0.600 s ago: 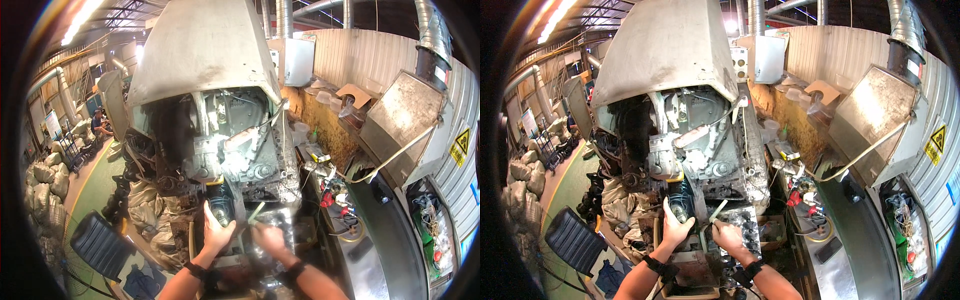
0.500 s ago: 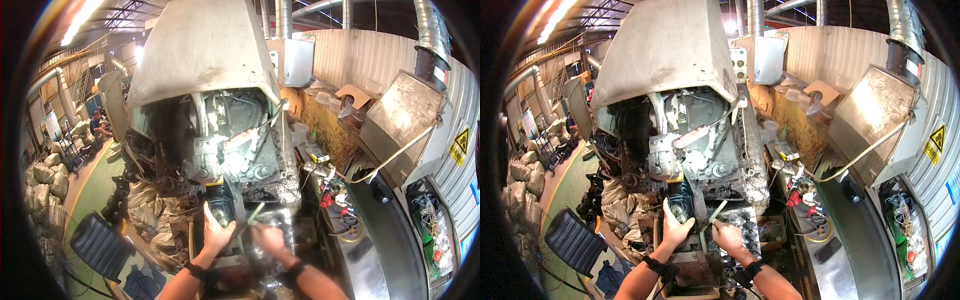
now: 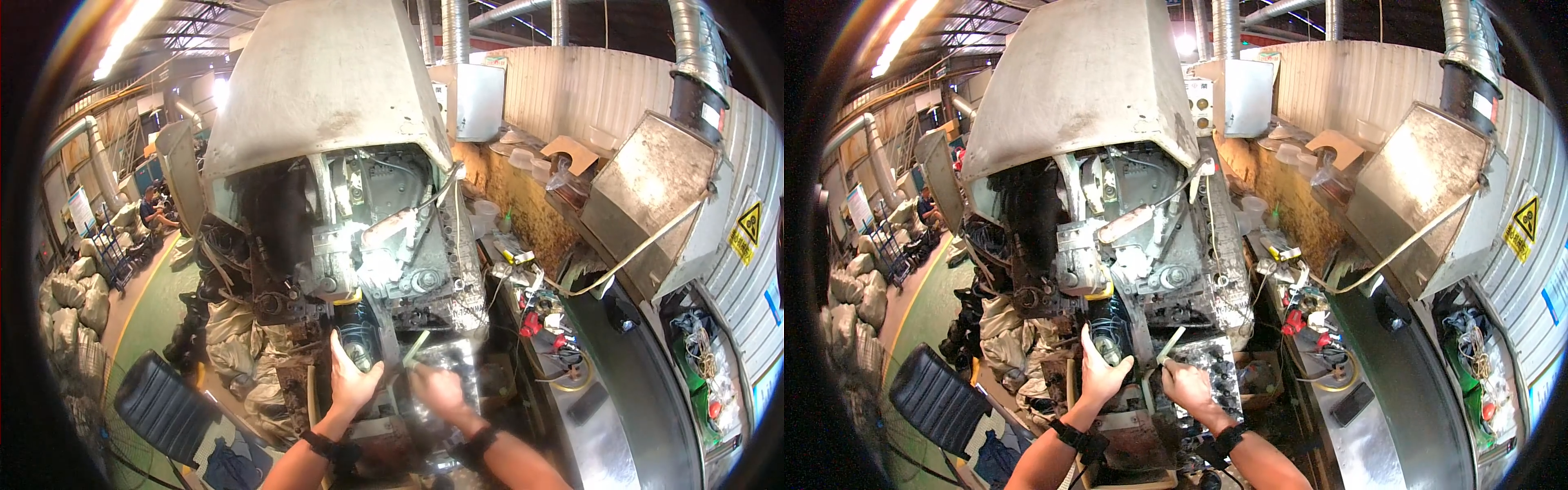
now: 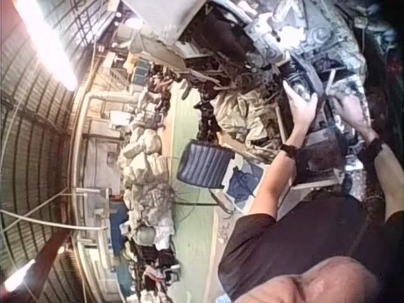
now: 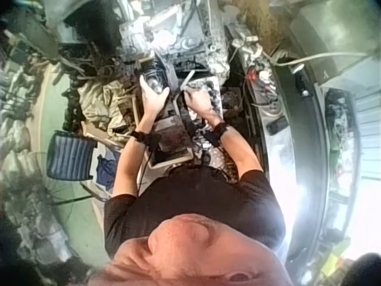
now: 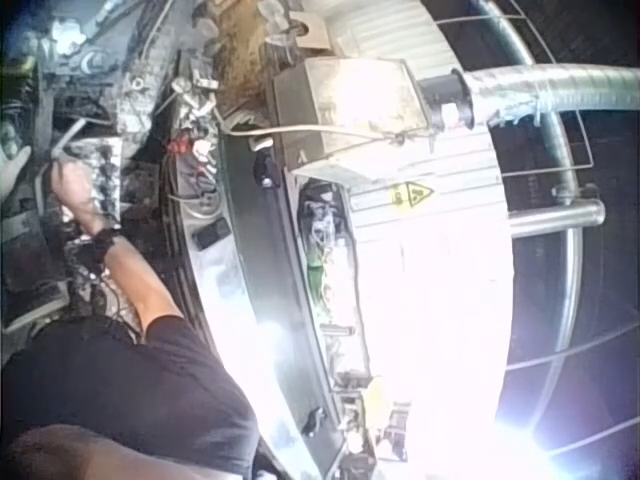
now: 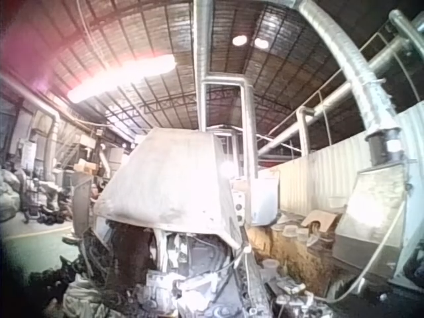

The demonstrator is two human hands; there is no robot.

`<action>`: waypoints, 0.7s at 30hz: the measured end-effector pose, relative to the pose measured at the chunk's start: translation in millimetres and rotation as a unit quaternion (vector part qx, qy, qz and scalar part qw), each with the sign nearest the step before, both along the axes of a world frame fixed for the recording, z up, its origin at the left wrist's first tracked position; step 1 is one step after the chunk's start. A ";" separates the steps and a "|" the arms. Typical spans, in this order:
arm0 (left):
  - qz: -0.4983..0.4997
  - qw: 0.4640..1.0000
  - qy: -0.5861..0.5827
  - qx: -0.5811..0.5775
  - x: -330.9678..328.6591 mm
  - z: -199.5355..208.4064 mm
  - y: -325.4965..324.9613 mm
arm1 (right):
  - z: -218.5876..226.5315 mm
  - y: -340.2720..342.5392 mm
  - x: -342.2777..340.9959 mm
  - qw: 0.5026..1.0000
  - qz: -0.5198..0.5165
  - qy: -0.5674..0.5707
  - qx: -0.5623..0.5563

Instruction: Operator uses a toe lasting machine to shape the front part of shoes onto a last, then places the shoes on a conveyor belt.

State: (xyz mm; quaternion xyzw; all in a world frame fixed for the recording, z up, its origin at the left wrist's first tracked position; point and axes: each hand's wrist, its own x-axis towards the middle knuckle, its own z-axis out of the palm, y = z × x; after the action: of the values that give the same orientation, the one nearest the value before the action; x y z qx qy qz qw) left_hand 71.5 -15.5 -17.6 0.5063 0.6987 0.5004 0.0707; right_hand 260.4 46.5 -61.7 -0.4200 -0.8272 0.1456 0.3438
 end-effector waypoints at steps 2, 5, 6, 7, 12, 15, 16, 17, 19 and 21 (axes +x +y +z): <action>-0.002 1.000 -0.006 -0.004 0.7 1.8 -1.0 | -0.9 -0.1 0.1 1.000 0.000 -0.010 0.000; -0.007 1.000 -0.014 -0.006 -0.7 0.5 -1.5 | -3.4 -0.3 -0.6 1.000 -0.002 -0.003 -0.002; -0.009 1.000 -0.017 -0.007 -1.7 0.7 -1.6 | -4.2 -0.4 -1.3 1.000 -0.004 -0.003 -0.001; -0.011 1.000 -0.017 -0.006 -1.8 1.0 -1.9 | -5.0 -0.5 -1.6 1.000 -0.002 -0.004 0.009; -0.007 1.000 -0.015 -0.014 0.1 2.5 -4.1 | -6.5 -2.0 -0.3 1.000 -0.004 -0.012 0.022; -0.013 0.999 -0.029 -0.023 -1.9 3.8 -4.9 | -3.7 -3.3 -2.3 0.999 -0.012 -0.015 0.033; -0.015 0.999 -0.032 -0.024 -2.5 4.9 -5.5 | -4.4 -2.1 -2.3 0.999 -0.008 -0.015 0.036; -0.025 0.999 -0.032 -0.019 -0.3 7.5 -4.1 | -4.3 -0.8 0.7 0.999 -0.009 -0.015 0.040; -0.032 0.999 -0.035 -0.017 -2.4 6.4 -3.8 | -1.4 -0.9 -1.8 0.999 -0.019 -0.019 0.036; -0.031 0.999 -0.012 0.007 -5.0 3.8 -0.5 | 1.6 1.3 -3.4 0.999 -0.030 -0.017 0.033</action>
State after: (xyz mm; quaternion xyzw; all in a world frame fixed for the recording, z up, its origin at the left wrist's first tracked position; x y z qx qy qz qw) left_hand 66.5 -16.0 -13.7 0.5217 0.6788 0.5087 0.0910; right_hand 257.0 47.8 -60.1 -0.4353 -0.8244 0.1006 0.3474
